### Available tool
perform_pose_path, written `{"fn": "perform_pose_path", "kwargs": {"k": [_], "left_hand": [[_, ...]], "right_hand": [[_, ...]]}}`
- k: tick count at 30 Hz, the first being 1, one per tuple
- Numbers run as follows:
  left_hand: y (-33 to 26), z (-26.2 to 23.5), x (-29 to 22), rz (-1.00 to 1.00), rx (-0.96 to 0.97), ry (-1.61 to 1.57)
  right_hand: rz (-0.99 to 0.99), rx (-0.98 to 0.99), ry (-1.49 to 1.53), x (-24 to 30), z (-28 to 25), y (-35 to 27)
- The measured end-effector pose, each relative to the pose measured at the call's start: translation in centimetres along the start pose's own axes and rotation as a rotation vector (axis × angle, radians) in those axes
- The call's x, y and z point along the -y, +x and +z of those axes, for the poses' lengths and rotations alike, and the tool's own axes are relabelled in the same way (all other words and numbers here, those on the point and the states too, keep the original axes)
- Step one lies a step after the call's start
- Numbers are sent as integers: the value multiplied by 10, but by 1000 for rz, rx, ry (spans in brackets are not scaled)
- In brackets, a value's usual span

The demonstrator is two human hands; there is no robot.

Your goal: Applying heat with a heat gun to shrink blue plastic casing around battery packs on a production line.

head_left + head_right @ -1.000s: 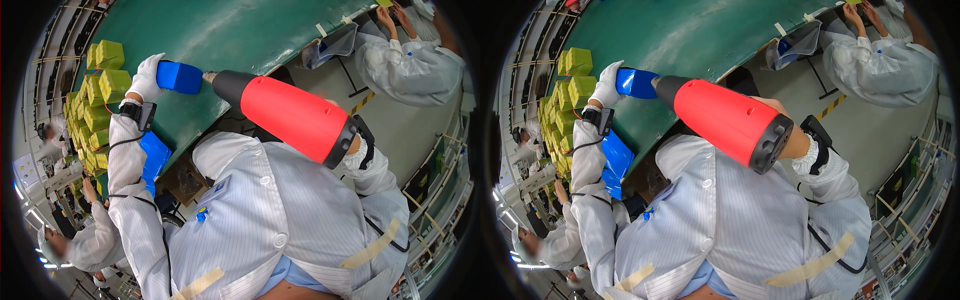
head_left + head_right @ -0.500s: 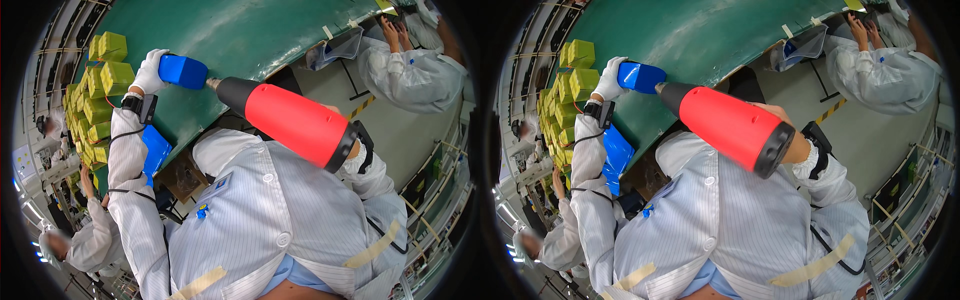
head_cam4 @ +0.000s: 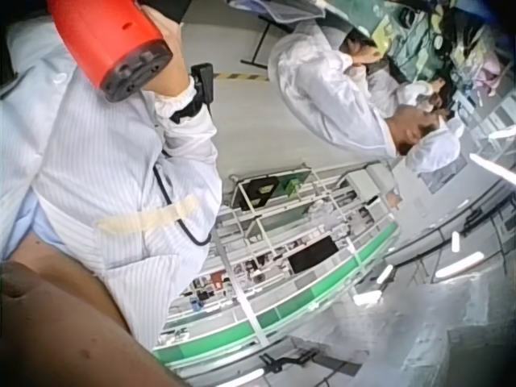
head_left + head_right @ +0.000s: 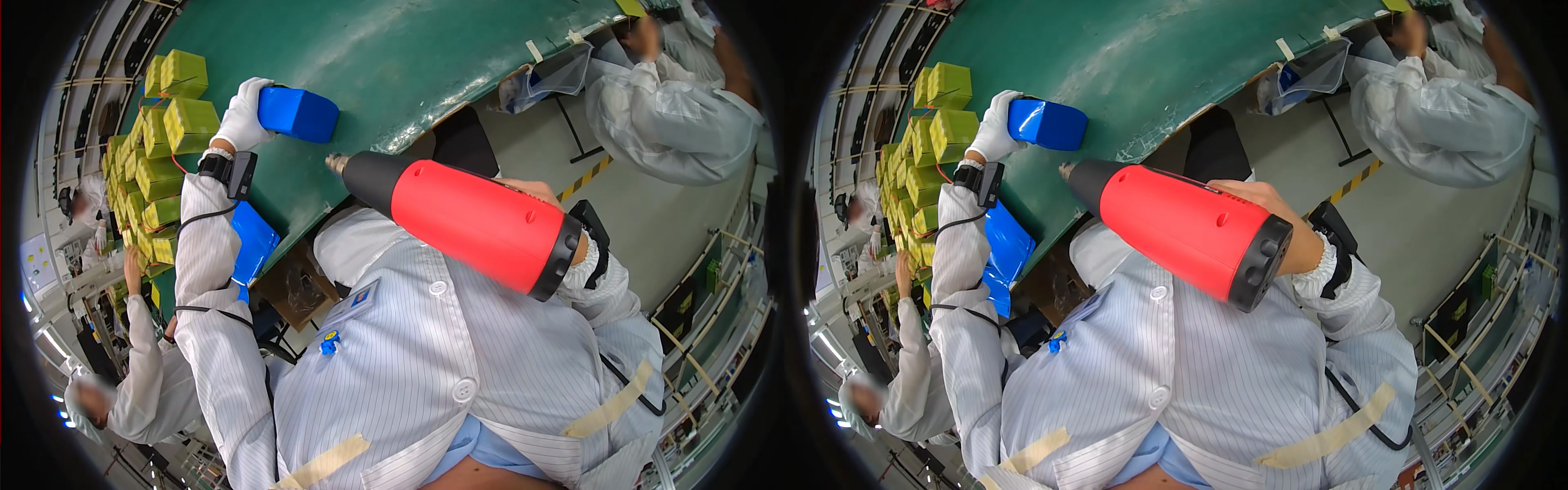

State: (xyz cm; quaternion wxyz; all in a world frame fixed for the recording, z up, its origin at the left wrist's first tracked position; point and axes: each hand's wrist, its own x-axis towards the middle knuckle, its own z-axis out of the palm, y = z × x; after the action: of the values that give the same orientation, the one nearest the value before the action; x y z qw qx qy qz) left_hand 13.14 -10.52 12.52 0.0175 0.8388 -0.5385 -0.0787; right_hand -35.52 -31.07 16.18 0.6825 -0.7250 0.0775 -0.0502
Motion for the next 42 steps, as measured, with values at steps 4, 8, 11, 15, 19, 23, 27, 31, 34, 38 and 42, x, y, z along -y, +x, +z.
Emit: {"fn": "perform_pose_path", "kwargs": {"k": [4,8,11,15,19,23,27,31,34,38,42], "left_hand": [[1,0,-1,17,-11,-7],[0,2,-1,25,-18,-5],[1,2,-1,21,-14,3],[-1,0,0,25,-21,-6],[0,-1,-1,32,-35,-22],[-1,-1,-1,15,-35,-60],[0,1,-3,3,-25,-64],[-1,2,-2,-4,-26,-70],[0,0,-2,-3,-21,-75],[3,-3,-5,2,-17,-56],[-5,-1,-2,-12,-17,-72]], "right_hand": [[-94,24,-74,-6,1,-2],[-59,-40,-15,-4,1,-2],[-30,-99,-5,-18,2,-7],[-35,-88,-23,4,-2,4],[-345,-142,-324,-8,-6,10],[-403,-194,-277,-16,-4,11],[-254,-184,-309,-28,-10,-1],[-383,-182,-413,-28,-11,0],[-418,-105,-411,-21,-15,0],[-151,-33,-109,-18,-12,-10],[-10,-86,-30,5,-4,-5]]}}
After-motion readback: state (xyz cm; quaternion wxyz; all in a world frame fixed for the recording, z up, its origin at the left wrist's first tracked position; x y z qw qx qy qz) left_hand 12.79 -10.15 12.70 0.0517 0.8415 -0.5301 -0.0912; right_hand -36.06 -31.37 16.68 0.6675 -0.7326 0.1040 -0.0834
